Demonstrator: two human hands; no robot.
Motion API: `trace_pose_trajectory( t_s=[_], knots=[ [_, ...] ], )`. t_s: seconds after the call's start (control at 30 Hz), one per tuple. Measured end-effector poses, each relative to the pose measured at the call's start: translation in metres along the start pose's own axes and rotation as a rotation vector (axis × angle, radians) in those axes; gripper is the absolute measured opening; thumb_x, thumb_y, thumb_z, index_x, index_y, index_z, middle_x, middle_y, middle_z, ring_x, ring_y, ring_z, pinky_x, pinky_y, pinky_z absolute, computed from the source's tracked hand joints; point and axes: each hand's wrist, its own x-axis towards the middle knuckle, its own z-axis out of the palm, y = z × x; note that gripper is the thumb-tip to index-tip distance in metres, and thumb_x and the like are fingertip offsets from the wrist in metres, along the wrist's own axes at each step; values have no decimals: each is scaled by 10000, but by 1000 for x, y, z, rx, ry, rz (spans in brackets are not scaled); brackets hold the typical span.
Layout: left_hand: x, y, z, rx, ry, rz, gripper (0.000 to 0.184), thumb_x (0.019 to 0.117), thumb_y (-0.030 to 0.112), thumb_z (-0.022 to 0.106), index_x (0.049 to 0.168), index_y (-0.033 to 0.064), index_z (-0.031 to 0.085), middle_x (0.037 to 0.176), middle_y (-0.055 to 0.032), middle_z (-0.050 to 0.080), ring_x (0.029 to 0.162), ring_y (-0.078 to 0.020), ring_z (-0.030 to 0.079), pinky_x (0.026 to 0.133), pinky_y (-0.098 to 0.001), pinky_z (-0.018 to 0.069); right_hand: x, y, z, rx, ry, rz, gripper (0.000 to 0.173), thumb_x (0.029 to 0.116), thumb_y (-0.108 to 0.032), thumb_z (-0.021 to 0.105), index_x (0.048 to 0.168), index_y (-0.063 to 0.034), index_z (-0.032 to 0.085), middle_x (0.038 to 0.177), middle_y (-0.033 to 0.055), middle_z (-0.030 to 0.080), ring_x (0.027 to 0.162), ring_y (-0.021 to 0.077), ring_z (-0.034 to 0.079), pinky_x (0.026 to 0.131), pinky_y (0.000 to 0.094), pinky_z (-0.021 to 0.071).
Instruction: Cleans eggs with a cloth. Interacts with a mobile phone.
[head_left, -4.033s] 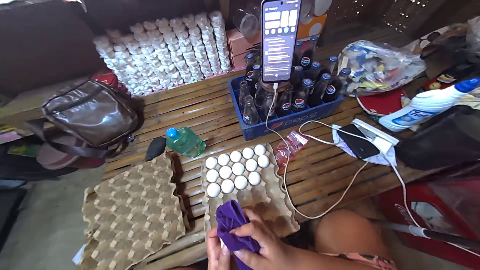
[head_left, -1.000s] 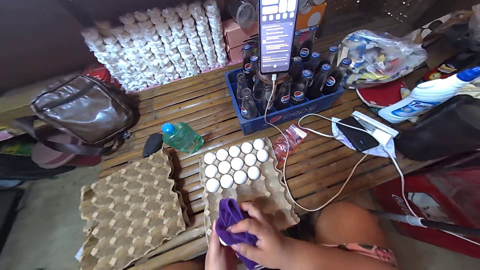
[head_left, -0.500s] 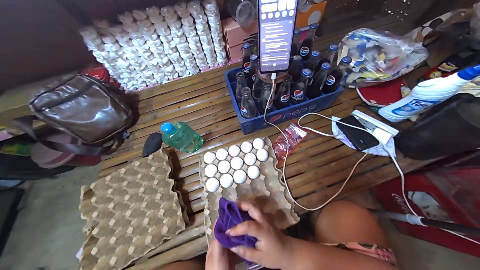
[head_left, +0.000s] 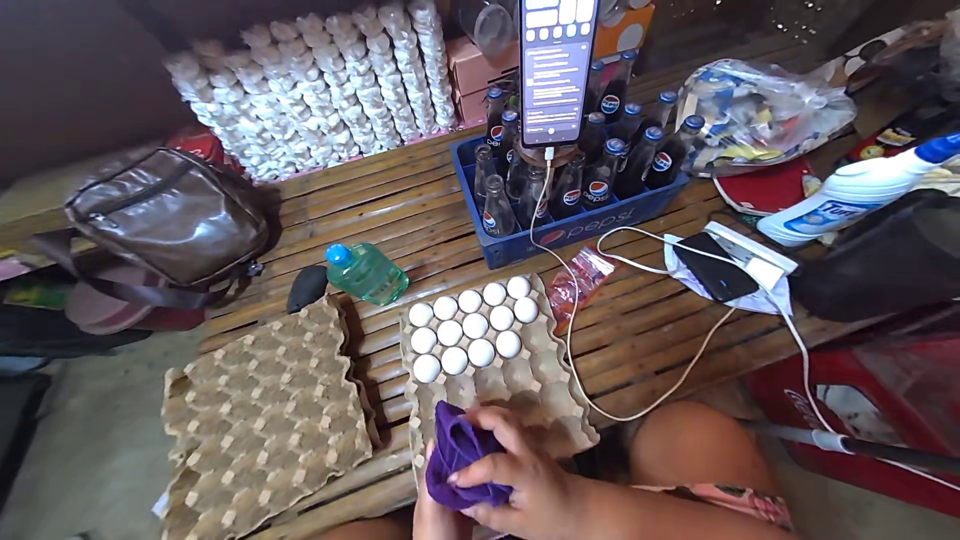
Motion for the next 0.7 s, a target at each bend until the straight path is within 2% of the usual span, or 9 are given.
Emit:
trace_pose_trajectory(
  t_s=[0.07, 0.17, 0.23, 0.3, 0.4, 0.47, 0.53, 0.6, 0.7],
  knots=[
    [-5, -6, -2, 64, 1, -9, 346, 1070, 324, 316, 1083, 200, 639, 941, 73, 747, 879, -38, 699, 797, -268, 583, 1, 1, -2, -11, 2, -13, 191, 915, -269, 741, 1094, -208, 716, 1370, 179, 568, 1362, 270, 486, 1139, 422, 415],
    [-2, -15, -16, 171, -147, -5, 463, 1050, 547, 399, 1198, 145, 573, 1044, 77, 707, 997, -51, 667, 882, -295, 554, 1, 4, -6, 20, 24, 52, 225, 934, -308, 724, 1127, -193, 699, 1390, 161, 550, 1355, 226, 484, 1123, 384, 430],
    [-2, -11, -12, 214, -148, -14, 482, 1065, 526, 364, 1270, 114, 505, 1084, 104, 690, 1020, -13, 660, 908, -265, 557, 2, 4, -6, 60, 62, 111, 247, 945, -306, 707, 1145, -161, 695, 1396, 164, 550, 1342, 199, 494, 1107, 354, 439],
    [-2, -9, -8, 167, -140, -3, 479, 1081, 477, 354, 1358, 99, 451, 1124, 78, 696, 1003, -31, 671, 887, -263, 571, 3, 3, -7, 85, 104, 152, 272, 967, -311, 681, 1163, -122, 680, 1386, 171, 553, 1333, 179, 502, 1096, 332, 452],
    [0, -7, -5, 61, -103, 33, 448, 1058, 525, 400, 1276, 164, 554, 1009, 67, 733, 840, -25, 687, 750, -218, 576, 3, 4, -7, 84, 124, 154, 275, 973, -317, 680, 1162, -118, 669, 1395, 164, 540, 1340, 157, 495, 1096, 307, 454],
    [1, -2, -1, 15, -54, 30, 424, 1102, 435, 230, 1227, 177, 543, 940, 66, 737, 761, -17, 678, 688, -201, 571, 1, 5, -6, 57, 97, 118, 244, 944, -311, 718, 1122, -148, 678, 1399, 157, 537, 1350, 171, 487, 1110, 326, 442],
    [0, 0, 0, 14, -25, 20, 463, 1109, 391, 166, 1208, 178, 566, 986, 68, 748, 882, -40, 708, 805, -256, 595, 1, 4, -4, 14, 57, 60, 206, 918, -307, 741, 1079, -186, 695, 1384, 152, 552, 1361, 207, 477, 1131, 363, 418],
    [-3, -3, -3, 59, -43, 40, 378, 1094, 385, 308, 1188, 182, 613, 1043, 70, 742, 1003, -60, 693, 920, -316, 570, 1, 3, -2, -12, 35, 2, 180, 916, -298, 740, 1067, -205, 706, 1379, 157, 566, 1375, 246, 472, 1146, 412, 406],
    [-5, -9, -10, 183, -109, 47, 402, 1063, 494, 400, 1235, 177, 578, 1080, 110, 721, 1037, -23, 666, 951, -292, 548, 1, 4, -4, 1, 45, 22, 200, 929, -306, 727, 1090, -193, 689, 1386, 147, 557, 1368, 228, 476, 1135, 392, 420]
  ],
)
